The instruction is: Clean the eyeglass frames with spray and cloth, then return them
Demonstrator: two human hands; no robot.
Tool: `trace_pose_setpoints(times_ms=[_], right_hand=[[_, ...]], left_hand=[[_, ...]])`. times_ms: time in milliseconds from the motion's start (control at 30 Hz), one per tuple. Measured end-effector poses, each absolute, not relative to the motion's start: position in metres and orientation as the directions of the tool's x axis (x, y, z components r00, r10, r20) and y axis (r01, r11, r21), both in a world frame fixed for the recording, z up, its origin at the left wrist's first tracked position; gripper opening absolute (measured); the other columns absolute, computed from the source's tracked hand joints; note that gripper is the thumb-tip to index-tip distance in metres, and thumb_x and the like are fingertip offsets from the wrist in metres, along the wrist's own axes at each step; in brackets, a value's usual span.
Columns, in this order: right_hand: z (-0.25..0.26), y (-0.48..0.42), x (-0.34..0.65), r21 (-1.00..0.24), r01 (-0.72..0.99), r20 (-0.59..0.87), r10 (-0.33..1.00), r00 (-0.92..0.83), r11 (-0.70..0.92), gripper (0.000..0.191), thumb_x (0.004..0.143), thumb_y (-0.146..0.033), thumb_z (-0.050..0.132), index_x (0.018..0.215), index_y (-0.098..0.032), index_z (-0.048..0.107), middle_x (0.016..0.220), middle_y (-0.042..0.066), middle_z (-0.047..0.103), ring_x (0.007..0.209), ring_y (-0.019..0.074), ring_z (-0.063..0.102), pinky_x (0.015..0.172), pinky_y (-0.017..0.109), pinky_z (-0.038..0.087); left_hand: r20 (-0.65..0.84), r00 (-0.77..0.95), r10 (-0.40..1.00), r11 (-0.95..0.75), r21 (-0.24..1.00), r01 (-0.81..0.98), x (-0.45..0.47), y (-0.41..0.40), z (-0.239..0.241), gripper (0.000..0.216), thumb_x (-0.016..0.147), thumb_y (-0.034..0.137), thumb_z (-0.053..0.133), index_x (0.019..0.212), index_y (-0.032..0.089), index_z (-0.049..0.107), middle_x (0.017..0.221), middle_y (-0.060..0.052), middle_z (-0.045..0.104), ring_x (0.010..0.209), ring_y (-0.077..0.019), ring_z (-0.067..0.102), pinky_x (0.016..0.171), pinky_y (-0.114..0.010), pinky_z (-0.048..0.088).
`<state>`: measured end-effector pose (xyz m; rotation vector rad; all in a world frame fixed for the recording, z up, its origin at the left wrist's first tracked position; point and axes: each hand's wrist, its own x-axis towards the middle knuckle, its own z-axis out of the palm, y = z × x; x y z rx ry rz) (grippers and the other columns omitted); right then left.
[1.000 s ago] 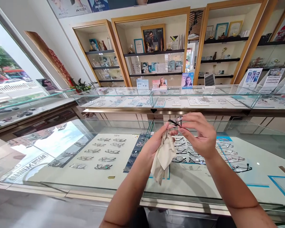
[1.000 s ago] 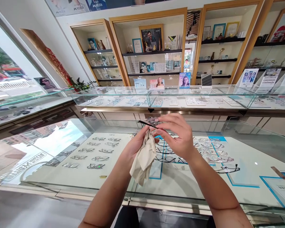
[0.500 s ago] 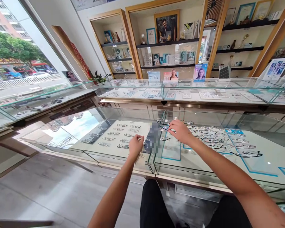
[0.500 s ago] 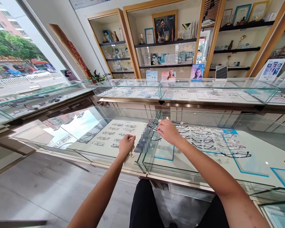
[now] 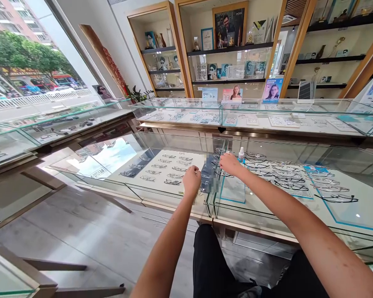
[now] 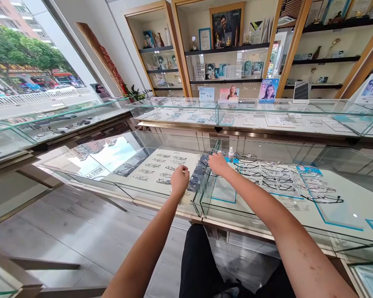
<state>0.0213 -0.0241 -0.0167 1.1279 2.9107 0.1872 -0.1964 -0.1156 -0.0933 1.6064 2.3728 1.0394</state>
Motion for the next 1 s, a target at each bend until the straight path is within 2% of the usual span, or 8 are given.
trace_pose_setpoints(times_ms=[400, 533, 700, 867, 933, 1000], right_hand=[[-0.029, -0.011, 0.011, 0.194, 0.658, -0.08, 0.681, -0.728, 0.727, 0.019, 0.098, -0.016, 0.067, 0.096, -0.012, 0.085, 0.116, 0.022, 0.077, 0.119, 0.0328, 0.064, 0.103, 0.041, 0.043], [-0.025, -0.012, 0.01, 0.176, 0.668, -0.096, 0.688, -0.72, 0.723, 0.018, 0.097, -0.015, 0.067, 0.093, -0.013, 0.085, 0.112, 0.022, 0.079, 0.117, 0.0324, 0.066, 0.103, 0.04, 0.043], [-0.005, -0.002, 0.012, 0.123, 0.719, -0.094, 0.729, -0.678, 0.684, 0.026, 0.102, -0.025, 0.063, 0.088, -0.017, 0.084, 0.108, 0.018, 0.08, 0.114, 0.0311, 0.068, 0.1, 0.039, 0.044], [0.007, 0.015, 0.008, 0.116, 0.788, -0.095, 0.797, -0.597, 0.604, 0.03, 0.106, -0.018, 0.055, 0.097, -0.015, 0.083, 0.111, 0.019, 0.081, 0.111, 0.0297, 0.073, 0.104, 0.043, 0.046], [0.004, 0.019, 0.004, 0.123, 0.803, -0.13, 0.811, -0.57, 0.584, 0.024, 0.106, -0.017, 0.058, 0.102, -0.013, 0.082, 0.109, 0.016, 0.081, 0.107, 0.0273, 0.075, 0.108, 0.046, 0.048], [-0.001, 0.022, 0.0, 0.134, 0.813, -0.167, 0.821, -0.546, 0.567, 0.02, 0.107, -0.027, 0.066, 0.116, -0.013, 0.078, 0.117, 0.014, 0.079, 0.109, 0.0259, 0.075, 0.108, 0.048, 0.054]], left_hand=[[0.273, -0.428, 0.862, 0.215, 0.567, 0.795, -0.196, -0.111, -0.095, 0.017, 0.105, 0.026, 0.05, 0.105, 0.022, 0.067, 0.112, -0.009, 0.077, 0.093, -0.0245, 0.069, 0.075, -0.033, 0.041], [0.259, -0.434, 0.863, 0.221, 0.579, 0.785, -0.195, -0.11, -0.093, 0.017, 0.105, 0.026, 0.05, 0.106, 0.022, 0.067, 0.113, -0.009, 0.077, 0.095, -0.0248, 0.069, 0.075, -0.033, 0.041], [0.24, -0.444, 0.863, 0.232, 0.591, 0.772, -0.195, -0.111, -0.092, 0.019, 0.106, 0.027, 0.049, 0.107, 0.022, 0.067, 0.112, -0.009, 0.078, 0.093, -0.0247, 0.069, 0.073, -0.032, 0.04], [0.227, -0.444, 0.867, 0.239, 0.591, 0.77, -0.194, -0.111, -0.09, 0.023, 0.108, 0.028, 0.045, 0.107, 0.023, 0.067, 0.105, -0.009, 0.078, 0.09, -0.0256, 0.068, 0.072, -0.033, 0.038], [0.22, -0.443, 0.869, 0.243, 0.59, 0.77, -0.194, -0.112, -0.089, 0.025, 0.109, 0.029, 0.043, 0.107, 0.023, 0.067, 0.103, -0.009, 0.078, 0.088, -0.0254, 0.068, 0.07, -0.033, 0.037], [0.215, -0.441, 0.871, 0.245, 0.588, 0.771, -0.194, -0.112, -0.088, 0.026, 0.11, 0.03, 0.041, 0.106, 0.024, 0.067, 0.1, -0.008, 0.078, 0.086, -0.0252, 0.068, 0.07, -0.032, 0.036]])
